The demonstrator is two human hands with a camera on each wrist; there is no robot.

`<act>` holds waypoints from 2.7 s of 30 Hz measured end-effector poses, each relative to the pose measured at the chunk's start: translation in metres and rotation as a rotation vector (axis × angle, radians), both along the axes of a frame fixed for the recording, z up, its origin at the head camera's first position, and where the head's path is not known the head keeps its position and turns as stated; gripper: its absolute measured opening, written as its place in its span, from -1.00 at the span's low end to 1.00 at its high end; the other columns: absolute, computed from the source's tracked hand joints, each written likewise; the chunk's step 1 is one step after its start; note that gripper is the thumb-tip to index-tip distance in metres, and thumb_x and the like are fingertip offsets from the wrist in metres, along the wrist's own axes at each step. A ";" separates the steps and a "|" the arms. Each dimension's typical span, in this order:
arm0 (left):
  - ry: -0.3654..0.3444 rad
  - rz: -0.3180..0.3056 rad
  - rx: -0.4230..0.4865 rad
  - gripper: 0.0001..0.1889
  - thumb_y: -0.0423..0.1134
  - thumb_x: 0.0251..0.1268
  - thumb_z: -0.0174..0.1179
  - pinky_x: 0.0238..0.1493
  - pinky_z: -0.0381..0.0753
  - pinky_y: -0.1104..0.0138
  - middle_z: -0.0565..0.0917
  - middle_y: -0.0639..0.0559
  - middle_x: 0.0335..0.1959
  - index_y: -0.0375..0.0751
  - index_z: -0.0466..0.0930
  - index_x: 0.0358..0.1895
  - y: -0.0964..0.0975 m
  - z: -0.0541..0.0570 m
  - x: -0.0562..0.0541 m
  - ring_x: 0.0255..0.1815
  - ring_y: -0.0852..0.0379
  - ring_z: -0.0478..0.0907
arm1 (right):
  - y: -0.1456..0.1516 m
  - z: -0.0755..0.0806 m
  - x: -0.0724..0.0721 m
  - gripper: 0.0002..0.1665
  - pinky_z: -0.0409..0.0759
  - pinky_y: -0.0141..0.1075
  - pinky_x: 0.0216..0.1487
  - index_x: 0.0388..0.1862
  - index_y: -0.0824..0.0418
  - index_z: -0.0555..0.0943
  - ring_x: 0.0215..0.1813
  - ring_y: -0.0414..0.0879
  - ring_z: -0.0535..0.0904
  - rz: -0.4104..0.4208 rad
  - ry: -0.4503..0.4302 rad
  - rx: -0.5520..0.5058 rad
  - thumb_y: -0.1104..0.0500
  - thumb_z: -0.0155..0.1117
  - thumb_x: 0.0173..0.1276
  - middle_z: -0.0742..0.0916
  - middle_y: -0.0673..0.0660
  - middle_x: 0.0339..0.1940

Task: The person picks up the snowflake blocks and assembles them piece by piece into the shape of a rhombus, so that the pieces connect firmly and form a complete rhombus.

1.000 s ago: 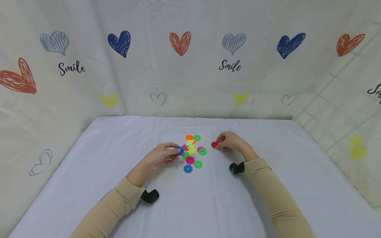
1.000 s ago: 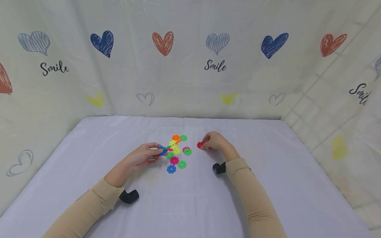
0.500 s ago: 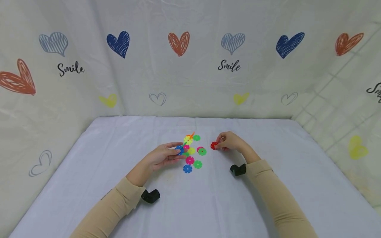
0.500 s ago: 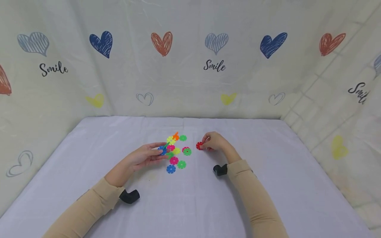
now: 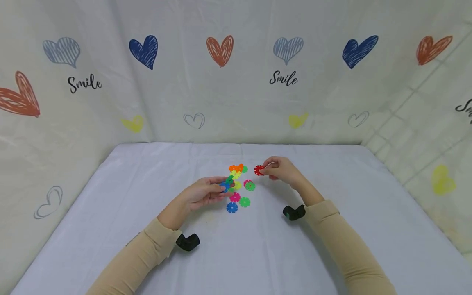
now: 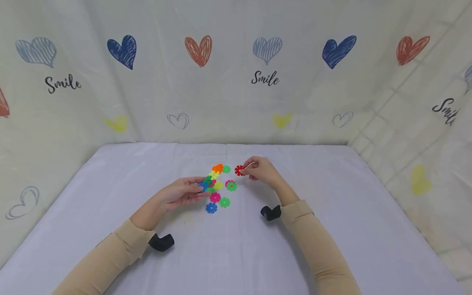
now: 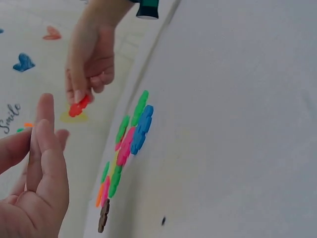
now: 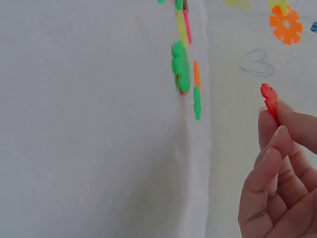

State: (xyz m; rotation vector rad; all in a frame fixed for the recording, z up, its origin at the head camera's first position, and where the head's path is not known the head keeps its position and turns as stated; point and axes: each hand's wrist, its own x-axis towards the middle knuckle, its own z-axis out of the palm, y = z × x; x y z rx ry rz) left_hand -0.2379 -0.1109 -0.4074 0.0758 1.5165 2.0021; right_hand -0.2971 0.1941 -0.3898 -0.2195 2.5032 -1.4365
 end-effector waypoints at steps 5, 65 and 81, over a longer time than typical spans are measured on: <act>0.035 -0.026 -0.025 -0.45 -0.41 0.57 0.04 -0.04 0.69 0.36 0.61 -0.22 0.28 -0.35 0.23 0.55 0.001 0.002 0.002 -0.09 0.11 0.75 | -0.009 0.010 0.008 -0.65 0.65 -0.38 -0.15 0.08 0.32 0.57 -0.21 0.10 0.61 -0.051 -0.016 -0.041 0.14 0.37 0.46 0.77 0.20 -0.15; 0.310 -0.064 -0.349 -0.46 -0.29 0.42 0.28 -0.36 0.54 0.42 0.51 -0.11 -0.16 -0.07 0.47 0.44 0.013 0.011 0.007 -0.41 0.06 0.48 | -0.040 0.017 0.046 -0.61 0.69 -0.30 -0.11 0.18 0.37 0.64 -0.11 0.33 0.68 0.097 0.099 -0.165 0.19 0.32 0.48 0.78 0.27 -0.21; 0.322 0.046 -0.386 -0.44 -0.28 0.36 0.36 -0.39 0.55 0.41 0.62 -0.11 -0.09 -0.16 0.49 0.41 0.014 0.012 0.006 -0.46 0.07 0.53 | -0.037 0.012 0.043 -0.62 0.68 -0.35 -0.14 0.17 0.39 0.65 -0.20 0.25 0.65 0.042 0.072 -0.219 0.18 0.29 0.51 0.79 0.21 -0.20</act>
